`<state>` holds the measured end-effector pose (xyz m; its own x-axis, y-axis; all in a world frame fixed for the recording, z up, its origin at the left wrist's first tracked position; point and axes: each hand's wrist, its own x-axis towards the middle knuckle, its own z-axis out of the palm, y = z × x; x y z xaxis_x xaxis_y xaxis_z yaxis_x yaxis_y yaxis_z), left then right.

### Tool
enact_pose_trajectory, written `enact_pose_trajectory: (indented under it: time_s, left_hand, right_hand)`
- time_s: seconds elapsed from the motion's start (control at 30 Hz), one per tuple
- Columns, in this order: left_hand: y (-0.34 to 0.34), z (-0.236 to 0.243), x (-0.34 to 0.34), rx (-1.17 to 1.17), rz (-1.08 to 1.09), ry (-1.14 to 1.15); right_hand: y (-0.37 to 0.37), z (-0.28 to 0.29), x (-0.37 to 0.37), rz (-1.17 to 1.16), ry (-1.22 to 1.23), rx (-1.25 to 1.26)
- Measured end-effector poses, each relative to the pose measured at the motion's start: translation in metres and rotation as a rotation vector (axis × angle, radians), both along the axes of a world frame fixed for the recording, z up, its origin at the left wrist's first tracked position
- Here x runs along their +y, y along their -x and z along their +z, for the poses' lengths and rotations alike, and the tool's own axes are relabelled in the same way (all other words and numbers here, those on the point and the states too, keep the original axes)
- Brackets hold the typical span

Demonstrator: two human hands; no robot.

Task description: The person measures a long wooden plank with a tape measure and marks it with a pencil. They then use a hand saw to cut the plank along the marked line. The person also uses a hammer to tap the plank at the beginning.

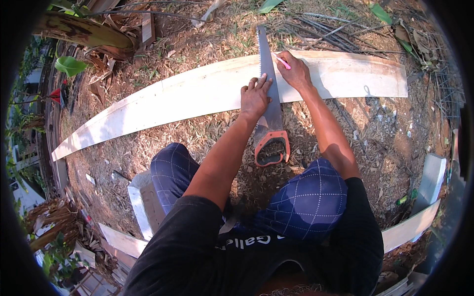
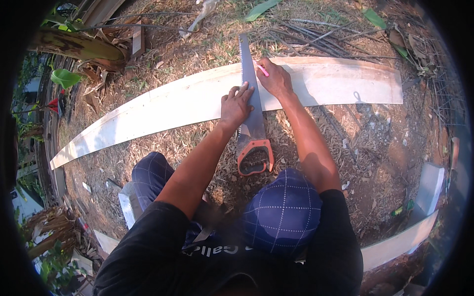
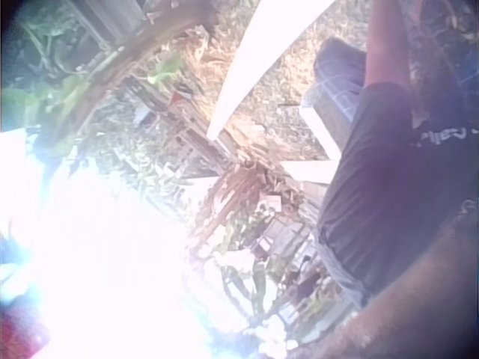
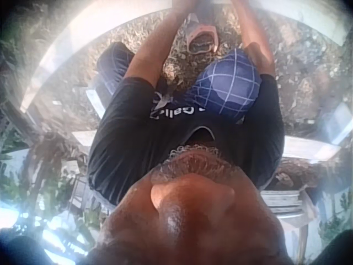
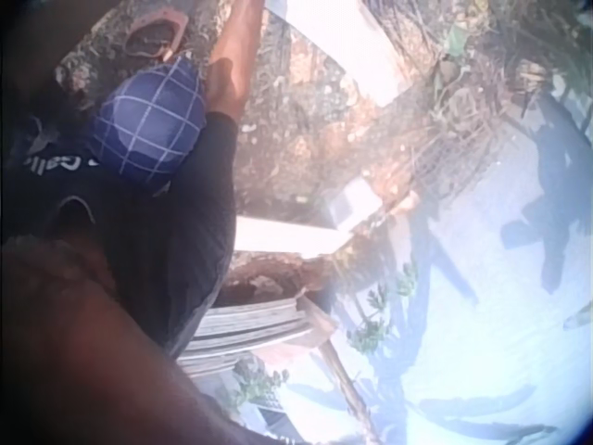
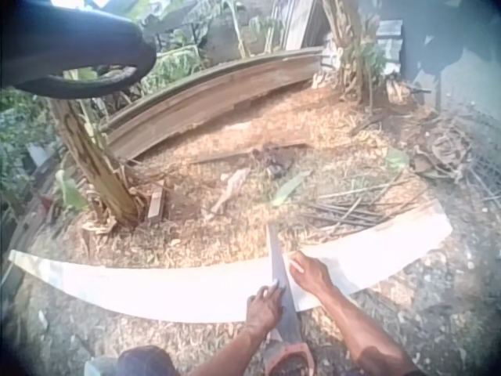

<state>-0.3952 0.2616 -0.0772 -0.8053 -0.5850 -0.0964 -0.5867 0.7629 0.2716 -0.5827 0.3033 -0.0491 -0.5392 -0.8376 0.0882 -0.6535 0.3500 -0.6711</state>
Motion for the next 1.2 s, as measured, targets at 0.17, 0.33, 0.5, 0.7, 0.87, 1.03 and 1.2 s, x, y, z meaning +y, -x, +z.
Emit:
enact_pose_trajectory:
  time_s: [0.17, 0.33, 0.5, 0.7, 0.87, 1.03, 1.2]
  left_hand:
    - [-0.001, 0.004, -0.001, -0.037, -0.007, -0.019]
    - [-0.001, 0.002, -0.002, -0.019, -0.005, -0.036]
    - [-0.002, -0.001, -0.002, -0.005, 0.001, -0.042]
    - [-0.001, -0.004, -0.001, 0.003, 0.0, -0.016]
    - [-0.001, -0.004, -0.001, -0.007, 0.004, -0.016]
    - [0.002, -0.004, -0.001, -0.012, -0.004, -0.007]
    - [-0.002, -0.005, 0.0, -0.027, 0.001, -0.009]
  right_hand:
    - [0.001, 0.003, 0.0, 0.016, 0.018, 0.014]
    - [-0.001, 0.007, 0.002, 0.038, -0.002, 0.049]
    - [0.0, 0.008, 0.004, 0.078, -0.014, 0.077]
    - [0.001, 0.012, 0.003, 0.079, 0.01, 0.044]
    - [-0.005, 0.017, 0.012, 0.087, -0.038, 0.013]
    - [-0.024, 0.012, 0.052, 0.07, -0.03, -0.002]
    - [-0.058, 0.011, 0.1, 0.07, -0.051, -0.076]
